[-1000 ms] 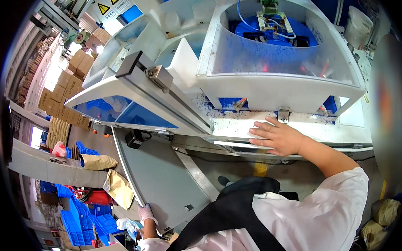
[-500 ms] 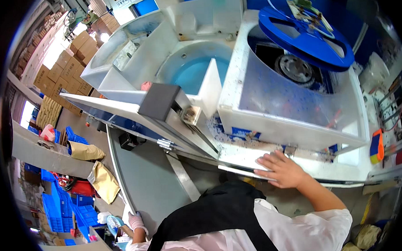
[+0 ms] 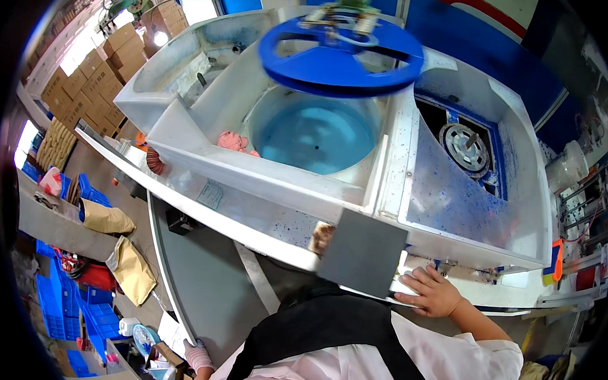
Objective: The person opens a machine door, then walks to a table and places a cardboard box on it. They repeatedly pick up stacks of blue plastic spools, separate them, and place them into the box. The person continues stacking the spools until the box is filled.
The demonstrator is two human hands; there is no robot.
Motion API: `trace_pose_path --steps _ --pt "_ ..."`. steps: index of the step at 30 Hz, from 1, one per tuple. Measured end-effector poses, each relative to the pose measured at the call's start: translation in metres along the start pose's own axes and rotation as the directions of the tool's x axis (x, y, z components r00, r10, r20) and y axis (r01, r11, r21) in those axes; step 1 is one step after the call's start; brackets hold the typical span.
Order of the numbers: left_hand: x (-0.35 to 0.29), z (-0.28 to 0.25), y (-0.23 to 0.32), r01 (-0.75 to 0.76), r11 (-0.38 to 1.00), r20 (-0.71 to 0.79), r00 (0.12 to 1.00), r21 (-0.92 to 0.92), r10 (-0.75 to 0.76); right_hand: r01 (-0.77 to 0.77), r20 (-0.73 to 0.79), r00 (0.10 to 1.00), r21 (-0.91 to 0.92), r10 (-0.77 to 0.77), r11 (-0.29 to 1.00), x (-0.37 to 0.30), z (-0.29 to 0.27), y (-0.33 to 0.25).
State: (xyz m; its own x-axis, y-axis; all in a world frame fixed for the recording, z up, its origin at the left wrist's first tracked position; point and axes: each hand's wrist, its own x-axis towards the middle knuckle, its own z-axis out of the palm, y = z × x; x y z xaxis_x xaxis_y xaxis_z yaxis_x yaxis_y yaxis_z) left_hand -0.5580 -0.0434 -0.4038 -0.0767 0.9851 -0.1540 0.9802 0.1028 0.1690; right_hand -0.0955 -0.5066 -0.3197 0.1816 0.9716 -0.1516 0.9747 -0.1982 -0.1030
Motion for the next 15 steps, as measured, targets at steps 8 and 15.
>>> trace_pose_path --steps 8,15 --pt "0.001 -0.003 0.007 0.084 0.995 0.138 0.988 -0.055 -0.076 -0.07 0.066 0.996 0.268 0.054 0.961 -0.04 0.097 0.024" --pt "0.003 0.002 -0.001 0.055 0.997 0.037 0.998 -0.055 -0.053 -0.182 0.184 0.98 0.683 0.075 0.707 -0.045 0.109 0.016"
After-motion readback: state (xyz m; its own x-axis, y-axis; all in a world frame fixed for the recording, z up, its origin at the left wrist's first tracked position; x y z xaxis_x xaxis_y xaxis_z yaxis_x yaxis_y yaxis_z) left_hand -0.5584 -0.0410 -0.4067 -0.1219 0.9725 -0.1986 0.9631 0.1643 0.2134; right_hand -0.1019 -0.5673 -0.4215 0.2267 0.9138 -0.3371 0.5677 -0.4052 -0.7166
